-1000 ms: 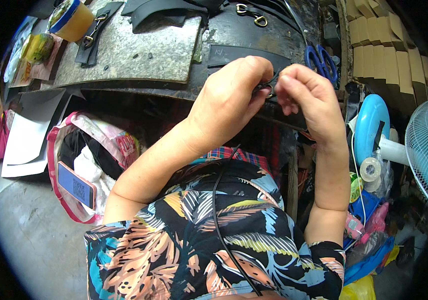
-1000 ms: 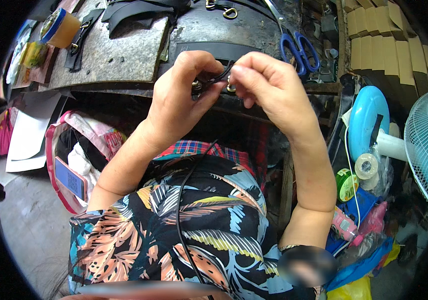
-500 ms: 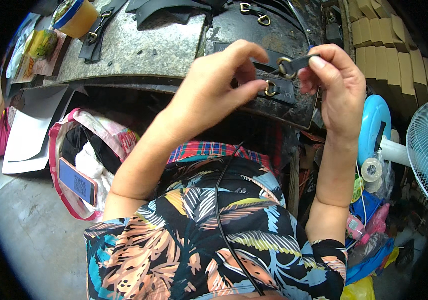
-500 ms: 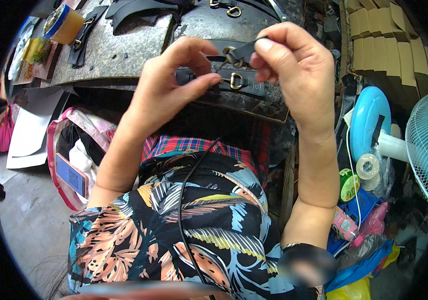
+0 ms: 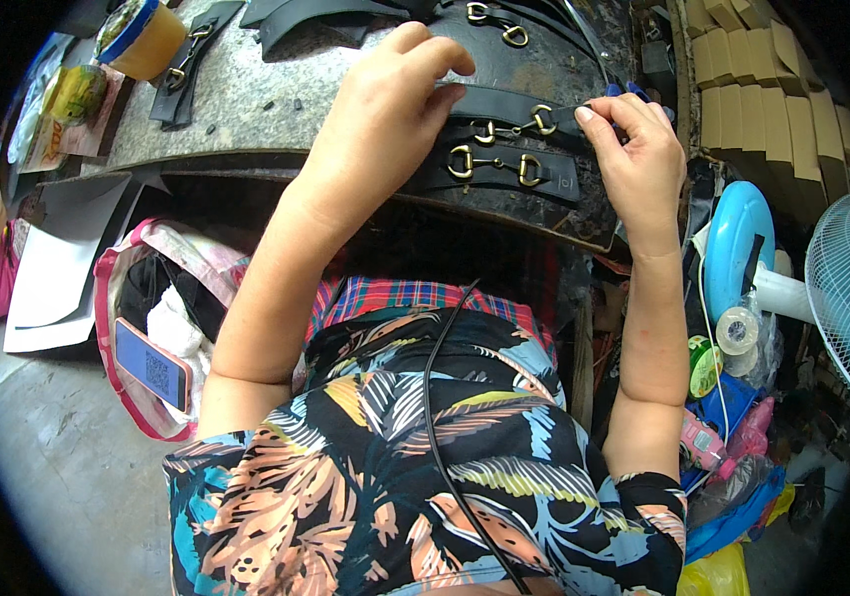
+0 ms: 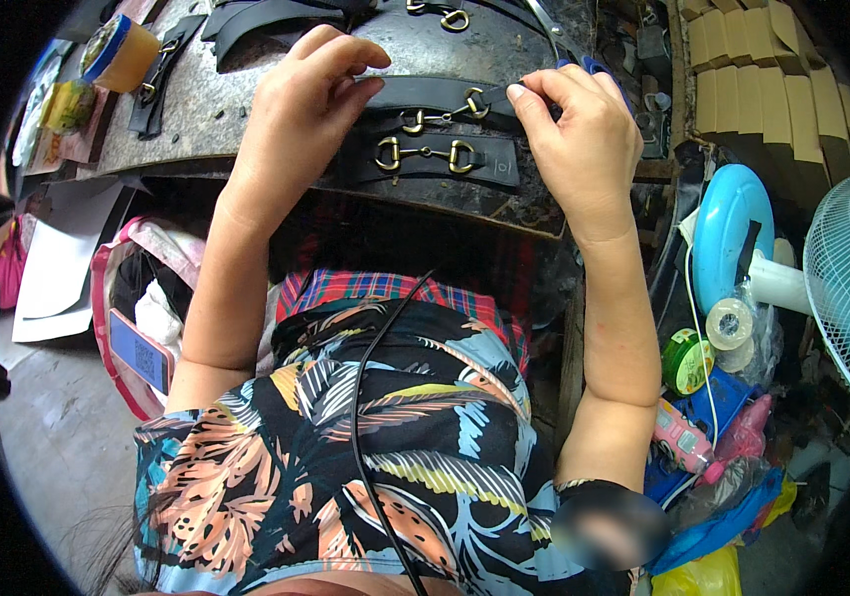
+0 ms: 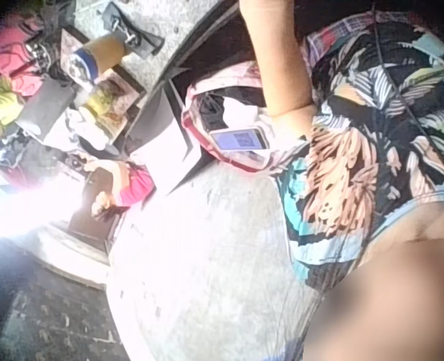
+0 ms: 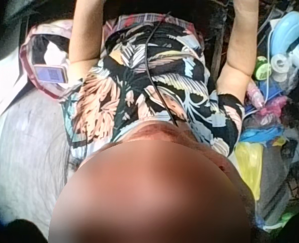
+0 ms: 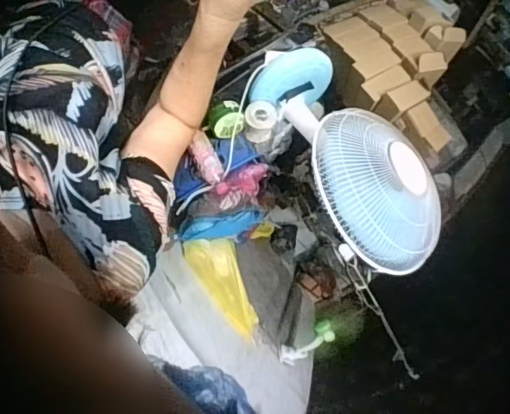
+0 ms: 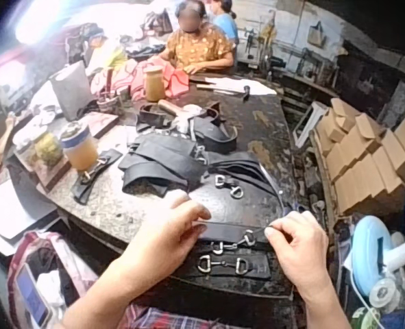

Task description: The person assembles short black leather straps by threading them through brass D-rings and trimming excess material with scissors. The person repeats this process for multiple straps, folding and aligning each piece before cutting.

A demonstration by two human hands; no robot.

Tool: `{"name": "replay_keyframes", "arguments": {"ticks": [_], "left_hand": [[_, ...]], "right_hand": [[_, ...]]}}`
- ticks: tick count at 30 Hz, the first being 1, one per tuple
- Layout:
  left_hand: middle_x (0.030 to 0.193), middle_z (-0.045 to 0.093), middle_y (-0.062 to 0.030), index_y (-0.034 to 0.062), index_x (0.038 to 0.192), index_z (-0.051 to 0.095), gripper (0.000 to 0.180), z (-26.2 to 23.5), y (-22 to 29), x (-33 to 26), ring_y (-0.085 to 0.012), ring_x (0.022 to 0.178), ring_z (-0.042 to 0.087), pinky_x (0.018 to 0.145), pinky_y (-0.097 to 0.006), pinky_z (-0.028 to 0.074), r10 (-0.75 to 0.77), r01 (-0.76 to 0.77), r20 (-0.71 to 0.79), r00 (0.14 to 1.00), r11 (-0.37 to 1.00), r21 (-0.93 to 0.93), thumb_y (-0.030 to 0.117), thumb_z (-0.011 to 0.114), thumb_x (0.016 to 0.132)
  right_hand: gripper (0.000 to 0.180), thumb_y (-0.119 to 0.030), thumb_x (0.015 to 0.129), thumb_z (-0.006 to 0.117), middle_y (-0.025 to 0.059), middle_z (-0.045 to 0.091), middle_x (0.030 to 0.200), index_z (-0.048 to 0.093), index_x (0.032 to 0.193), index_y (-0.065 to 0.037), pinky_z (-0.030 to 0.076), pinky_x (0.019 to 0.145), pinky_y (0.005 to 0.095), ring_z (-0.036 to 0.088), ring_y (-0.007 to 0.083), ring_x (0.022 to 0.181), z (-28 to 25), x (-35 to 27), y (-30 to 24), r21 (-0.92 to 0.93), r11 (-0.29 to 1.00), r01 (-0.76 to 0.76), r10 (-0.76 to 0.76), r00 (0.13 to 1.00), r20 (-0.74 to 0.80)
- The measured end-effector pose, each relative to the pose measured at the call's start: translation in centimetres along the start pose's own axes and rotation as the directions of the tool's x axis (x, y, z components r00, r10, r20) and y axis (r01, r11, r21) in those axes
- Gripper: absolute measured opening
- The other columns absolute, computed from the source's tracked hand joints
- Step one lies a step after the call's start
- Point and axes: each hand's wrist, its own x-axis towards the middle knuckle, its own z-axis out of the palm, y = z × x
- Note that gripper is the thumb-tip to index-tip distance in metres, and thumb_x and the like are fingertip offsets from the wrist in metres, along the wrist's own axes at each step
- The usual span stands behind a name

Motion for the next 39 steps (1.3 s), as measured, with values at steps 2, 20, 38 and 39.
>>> {"name": "replay_keyframes", "arguments": {"ticks": [2, 20, 38, 39], "left_hand": [[0.088, 0.06, -0.0085, 0.0044, 0.095, 0.07, 0.013, -0.2, 0.2, -0.5, -0.0245, 0.086, 0.062, 0.075, -0.033, 0.049, 0.059, -0.076, 0.097, 0.994, 0.982, 0.174, 0.012, 0.074, 0.085], [0.084, 0.069, -0.0071, 0.0093, 0.087, 0.069, 0.008, -0.4, 0.1, -0.8, -0.0287, 0.087, 0.063, 0.076, -0.04, 0.053, 0.063, -0.066, 0.021, 0.998, 0.901, 0.43, 0.014, 0.071, 0.082], [0.088, 0.063, -0.0053, 0.0106, 0.087, 0.07, 0.009, -0.5, -1.0, -1.3, -0.0277, 0.088, 0.059, 0.076, -0.038, 0.051, 0.121, -0.105, -0.007, 0.993, 0.893, 0.437, 0.012, 0.073, 0.079], [0.088, 0.063, -0.0055, 0.0103, 0.087, 0.07, 0.01, -0.7, -1.2, -1.2, -0.0278, 0.089, 0.059, 0.076, -0.038, 0.051, 0.145, -0.114, -0.034, 0.989, 0.885, 0.452, 0.012, 0.074, 0.079]], "right_hand": [[0.015, -0.024, 0.083, 0.076, 0.0021, 0.067, 0.081, 0.074, 0.084, -0.009, 0.05, 0.072, 0.0355, 0.061, 0.0227, 0.079, -0.2, -0.2, 0.0, -0.053, 0.999, 0.005, -0.005, 1.0, 0.003], [0.011, -0.021, 0.078, 0.079, -0.0019, 0.065, 0.084, 0.073, 0.076, -0.012, 0.047, 0.077, 0.037, 0.06, 0.0211, 0.087, 0.8, -0.6, 0.5, -0.128, 0.987, 0.093, -0.103, 0.992, -0.073], [0.017, -0.01, 0.075, 0.078, -0.0006, 0.069, 0.093, 0.076, 0.091, -0.015, 0.046, 0.081, 0.0368, 0.06, 0.0213, 0.093, 0.4, -0.4, -0.2, -0.08, 0.922, 0.379, -0.38, 0.925, 0.013], [0.016, -0.008, 0.075, 0.077, 0.0, 0.069, 0.091, 0.077, 0.09, -0.013, 0.046, 0.08, 0.0358, 0.061, 0.0214, 0.091, 0.7, -0.4, -0.3, -0.07, 0.92, 0.386, -0.389, 0.921, -0.022]]}}
